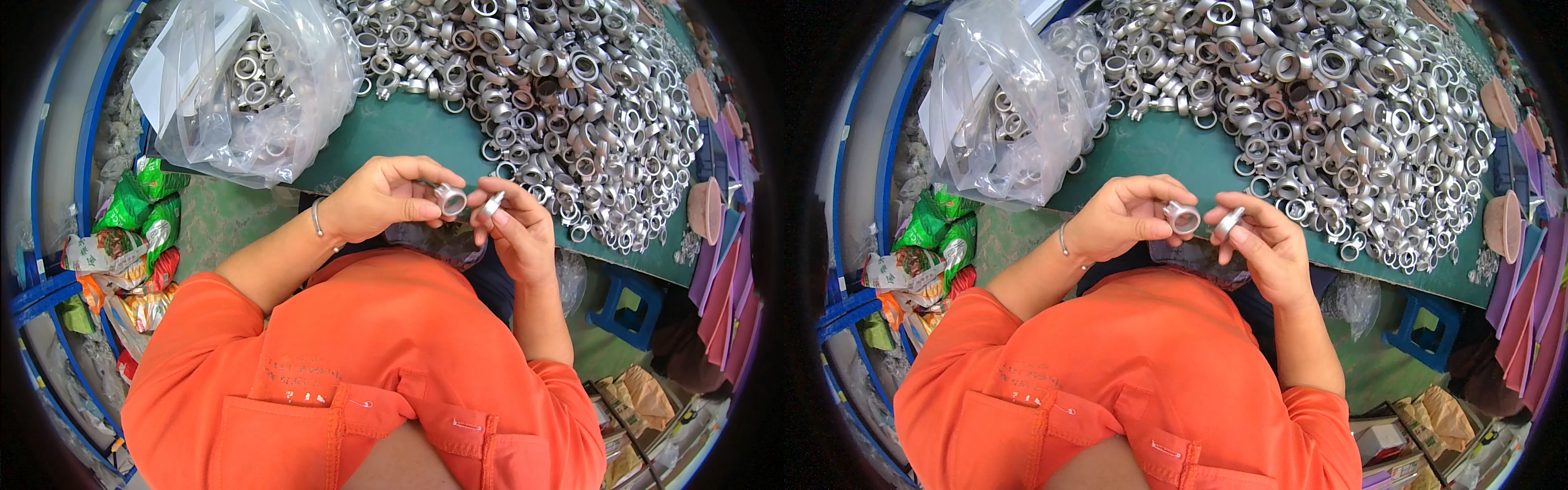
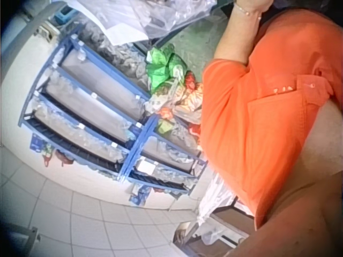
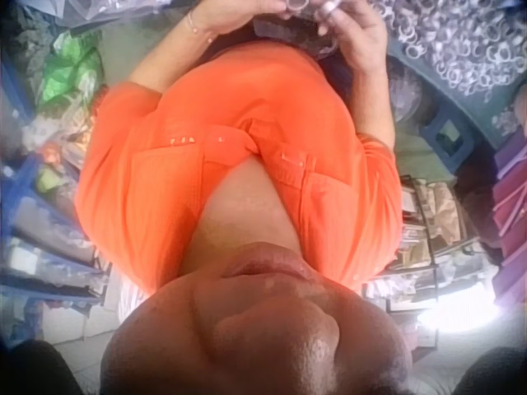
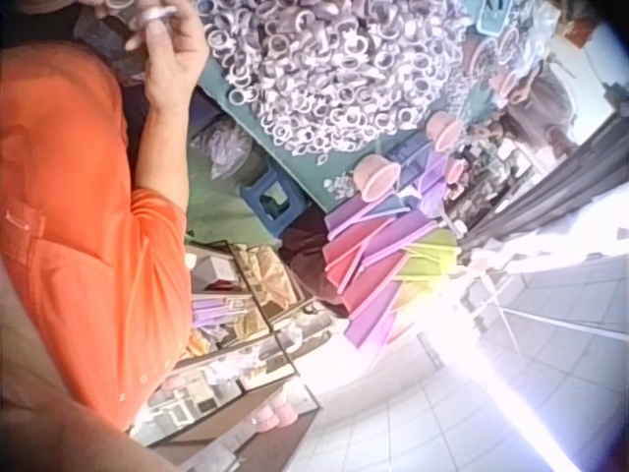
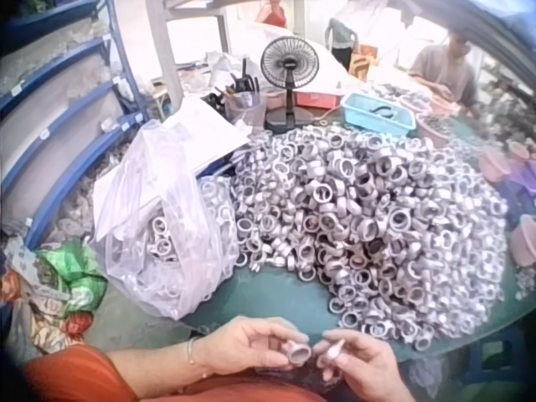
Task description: The person picks up metal ring components from a large pile on a table, looks at them, and places some into a plastic bag or a container.
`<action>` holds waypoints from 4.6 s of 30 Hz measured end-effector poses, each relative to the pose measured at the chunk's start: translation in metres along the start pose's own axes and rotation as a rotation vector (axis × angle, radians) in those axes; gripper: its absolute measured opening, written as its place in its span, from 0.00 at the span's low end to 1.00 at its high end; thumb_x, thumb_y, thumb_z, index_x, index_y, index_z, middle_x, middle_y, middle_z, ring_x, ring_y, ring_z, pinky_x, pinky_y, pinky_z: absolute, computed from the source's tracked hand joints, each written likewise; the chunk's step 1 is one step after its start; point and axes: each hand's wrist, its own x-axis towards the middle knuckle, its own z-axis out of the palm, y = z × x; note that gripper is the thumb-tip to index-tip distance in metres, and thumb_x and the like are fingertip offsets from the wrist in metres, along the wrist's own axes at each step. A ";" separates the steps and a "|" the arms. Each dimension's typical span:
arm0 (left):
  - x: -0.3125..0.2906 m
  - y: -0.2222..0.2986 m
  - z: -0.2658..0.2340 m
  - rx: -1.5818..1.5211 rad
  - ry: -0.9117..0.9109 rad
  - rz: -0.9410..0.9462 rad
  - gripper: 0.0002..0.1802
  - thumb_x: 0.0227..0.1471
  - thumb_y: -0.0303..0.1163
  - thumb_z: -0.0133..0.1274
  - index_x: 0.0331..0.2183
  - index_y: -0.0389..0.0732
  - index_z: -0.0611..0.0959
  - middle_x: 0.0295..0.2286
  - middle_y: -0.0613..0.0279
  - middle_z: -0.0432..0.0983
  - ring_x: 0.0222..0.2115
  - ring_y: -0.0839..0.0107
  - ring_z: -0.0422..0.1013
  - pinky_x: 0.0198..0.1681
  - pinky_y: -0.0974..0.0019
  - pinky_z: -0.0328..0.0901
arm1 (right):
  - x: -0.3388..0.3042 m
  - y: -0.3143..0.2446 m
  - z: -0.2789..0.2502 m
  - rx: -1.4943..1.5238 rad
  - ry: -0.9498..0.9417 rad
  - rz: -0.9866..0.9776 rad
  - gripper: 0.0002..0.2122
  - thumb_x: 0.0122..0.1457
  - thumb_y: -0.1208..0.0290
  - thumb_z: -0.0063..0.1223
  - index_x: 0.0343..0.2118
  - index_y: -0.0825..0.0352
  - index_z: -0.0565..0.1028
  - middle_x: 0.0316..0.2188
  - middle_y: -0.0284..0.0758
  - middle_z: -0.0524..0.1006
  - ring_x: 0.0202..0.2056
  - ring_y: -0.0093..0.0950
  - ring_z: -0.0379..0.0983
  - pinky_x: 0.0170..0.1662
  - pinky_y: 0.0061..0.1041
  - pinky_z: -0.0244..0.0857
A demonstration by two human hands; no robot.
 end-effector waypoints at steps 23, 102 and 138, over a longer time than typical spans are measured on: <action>0.096 -0.021 0.016 1.643 0.164 0.668 0.06 0.46 0.23 0.52 0.31 0.38 0.77 0.41 0.57 0.70 0.36 0.58 0.70 0.39 0.57 0.68 | 0.012 -0.022 -0.013 -1.803 0.431 -0.602 0.08 0.50 0.77 0.59 0.35 0.66 0.77 0.40 0.37 0.74 0.39 0.39 0.69 0.41 0.37 0.60; 0.034 -0.002 -0.004 1.342 0.097 0.270 0.22 0.45 0.25 0.64 0.44 0.36 0.77 0.36 0.59 0.69 0.33 0.68 0.73 0.36 0.67 0.69 | 0.012 0.001 0.006 -1.423 0.152 -0.426 0.18 0.48 0.80 0.61 0.44 0.72 0.73 0.38 0.42 0.71 0.36 0.40 0.70 0.41 0.33 0.66; 0.054 -0.002 -0.001 1.431 0.174 0.622 0.16 0.46 0.20 0.58 0.40 0.37 0.79 0.35 0.53 0.73 0.36 0.55 0.72 0.39 0.60 0.69 | 0.041 -0.002 0.012 -1.526 0.161 -0.595 0.16 0.52 0.82 0.54 0.45 0.73 0.69 0.38 0.46 0.72 0.41 0.47 0.69 0.44 0.39 0.66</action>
